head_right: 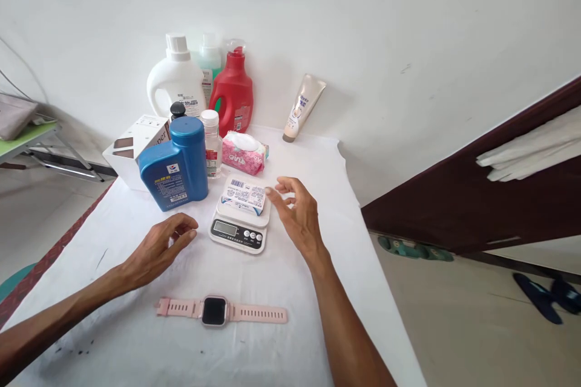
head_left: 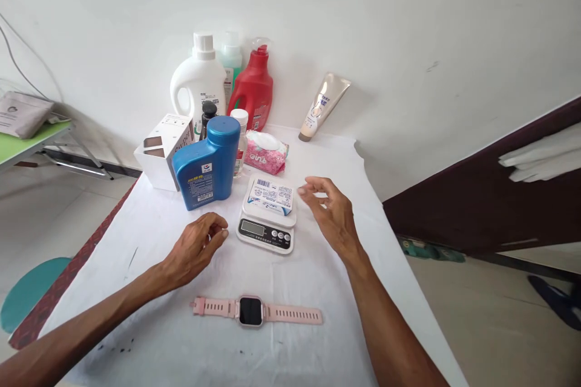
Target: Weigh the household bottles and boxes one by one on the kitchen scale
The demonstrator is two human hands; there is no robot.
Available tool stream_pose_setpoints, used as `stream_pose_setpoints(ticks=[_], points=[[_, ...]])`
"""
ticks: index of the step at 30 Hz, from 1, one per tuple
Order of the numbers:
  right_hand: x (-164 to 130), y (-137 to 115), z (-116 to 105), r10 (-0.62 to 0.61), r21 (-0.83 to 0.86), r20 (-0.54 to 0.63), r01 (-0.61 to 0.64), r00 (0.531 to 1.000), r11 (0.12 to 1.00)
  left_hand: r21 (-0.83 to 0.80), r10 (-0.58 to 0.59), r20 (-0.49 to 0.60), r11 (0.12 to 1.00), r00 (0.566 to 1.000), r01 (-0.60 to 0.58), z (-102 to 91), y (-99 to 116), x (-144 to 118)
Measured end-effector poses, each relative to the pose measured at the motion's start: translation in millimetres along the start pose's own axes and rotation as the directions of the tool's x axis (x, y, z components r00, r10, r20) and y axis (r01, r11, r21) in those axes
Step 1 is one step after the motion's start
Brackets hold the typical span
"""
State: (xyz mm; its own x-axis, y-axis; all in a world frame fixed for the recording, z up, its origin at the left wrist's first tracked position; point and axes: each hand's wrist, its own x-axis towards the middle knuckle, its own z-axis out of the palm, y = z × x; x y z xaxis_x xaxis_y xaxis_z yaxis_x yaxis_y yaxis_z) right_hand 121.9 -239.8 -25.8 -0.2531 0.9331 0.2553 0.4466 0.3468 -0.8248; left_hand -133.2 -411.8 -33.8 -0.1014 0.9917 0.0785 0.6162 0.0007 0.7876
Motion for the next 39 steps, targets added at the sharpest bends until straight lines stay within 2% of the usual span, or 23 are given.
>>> stream_pose_setpoints(ticks=[1, 3, 5, 8, 12, 16, 26, 33, 37, 39], points=[[-5.1, 8.6, -1.1, 0.058, 0.046, -0.078, -0.055, 0.995, 0.997, -0.015, 0.021, 0.010, 1.000, 1.000, -0.021, 7.1, 0.1, 11.2], [-14.5, 27.8, -1.1, 0.159, 0.097, -0.161, -0.145, 0.974, 0.985, -0.011, 0.043, -0.016, 0.999, 0.999, -0.043, 21.1, -2.3, 28.8], [-21.1, 44.6, 0.5, 0.193, 0.099, -0.166, -0.178, 0.967, 0.979, 0.008, 0.048, -0.066, 0.999, 0.997, -0.048, 30.9, -7.2, 39.0], [-23.9, 56.2, 2.7, 0.186, 0.071, -0.123, -0.179, 0.975, 0.981, 0.011, 0.040, -0.094, 0.999, 0.995, -0.039, 34.8, -14.2, 44.2], [-20.2, 52.8, 2.7, 0.170, 0.031, -0.070, -0.169, 0.983, 0.985, 0.006, 0.040, -0.052, 0.999, 0.998, -0.040, 31.3, -17.4, 45.1], [-19.3, 51.2, 2.1, 0.171, -0.004, -0.066, -0.172, 0.983, 0.985, 0.014, 0.062, -0.009, 0.998, 0.998, -0.061, 32.1, -19.2, 45.8], [-20.2, 53.8, 3.5, 0.184, -0.043, -0.068, -0.187, 0.981, 0.981, 0.006, 0.092, 0.006, 0.996, 0.996, -0.092, 32.7, -25.0, 45.1], [-22.4, 56.0, 3.4, 0.203, -0.007, -0.075, -0.204, 0.976, 0.979, 0.000, 0.069, 0.014, 0.998, 0.997, -0.069, 32.6, -22.9, 45.3], [-22.5, 41.2, 0.3, 0.170, 0.040, -0.128, -0.166, 0.977, 0.985, 0.002, 0.074, 0.008, 0.997, 0.997, -0.074, 32.6, -22.4, 45.8], [-20.0, 25.3, 0.0, 0.092, 0.012, -0.070, -0.092, 0.993, 0.996, 0.004, 0.085, 0.002, 0.996, 0.996, -0.085, 32.9, -23.2, 46.1]])
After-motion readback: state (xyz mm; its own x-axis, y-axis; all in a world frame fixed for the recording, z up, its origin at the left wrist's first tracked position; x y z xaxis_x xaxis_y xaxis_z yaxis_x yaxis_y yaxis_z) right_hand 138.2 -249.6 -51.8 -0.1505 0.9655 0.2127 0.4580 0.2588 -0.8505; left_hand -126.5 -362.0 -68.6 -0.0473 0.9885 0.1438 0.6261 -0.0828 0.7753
